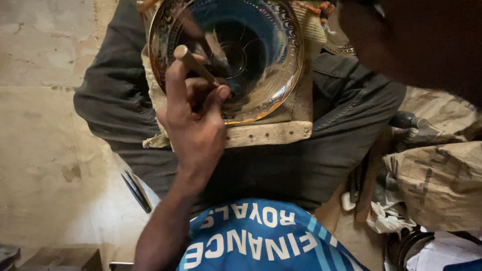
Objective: The person is engraving a metal plate using a chisel and hammer. They first draw a design on the plate with a tool, then use a hammer and chisel to create the engraved pattern.
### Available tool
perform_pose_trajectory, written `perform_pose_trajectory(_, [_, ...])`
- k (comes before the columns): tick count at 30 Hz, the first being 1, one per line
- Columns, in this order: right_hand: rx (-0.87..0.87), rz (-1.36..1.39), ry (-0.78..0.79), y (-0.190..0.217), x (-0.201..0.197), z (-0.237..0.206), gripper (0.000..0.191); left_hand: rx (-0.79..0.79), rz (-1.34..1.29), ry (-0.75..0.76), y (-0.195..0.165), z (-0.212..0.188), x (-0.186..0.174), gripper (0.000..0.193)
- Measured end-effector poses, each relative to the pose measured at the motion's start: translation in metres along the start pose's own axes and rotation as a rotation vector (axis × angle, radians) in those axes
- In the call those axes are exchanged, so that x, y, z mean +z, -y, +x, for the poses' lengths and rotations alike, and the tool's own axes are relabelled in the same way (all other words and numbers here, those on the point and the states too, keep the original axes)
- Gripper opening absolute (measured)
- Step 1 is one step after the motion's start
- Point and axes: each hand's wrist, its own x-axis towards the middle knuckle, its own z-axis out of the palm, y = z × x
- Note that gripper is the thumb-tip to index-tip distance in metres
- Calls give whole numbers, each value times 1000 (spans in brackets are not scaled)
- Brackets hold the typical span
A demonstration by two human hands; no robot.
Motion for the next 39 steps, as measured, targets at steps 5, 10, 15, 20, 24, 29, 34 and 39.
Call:
perform_pose_trajectory(5, [14,2,-30,0,-4,-13,36,113,9,149,-4,16,-8,60])
perform_pose_trajectory(10, [27,112,-95,10,-4,-29,35,99,142,333,-11,35,-10,57])
perform_pose_trajectory(15, [187,-28,10,28,4,-61,39,238,226,522,-15,56,-8,59])
perform_pose_trajectory(20, [378,197,-240,48,63,-110,50,308,194,754,-25,74,-6,55])
perform_pose_trajectory(24, [632,451,-312,71,115,-150,49,289,211,1024,-37,90,-3,63])
perform_pose_trajectory(29, [561,390,-382,104,147,-169,52,404,401,1242,-49,104,6,69])
perform_pose_trajectory(34, [727,428,-383,112,155,-159,58,480,405,1319,-57,115,13,53])
perform_pose_trajectory(39, [750,268,-338,109,152,-153,50,518,385,1336,-54,119,19,54])
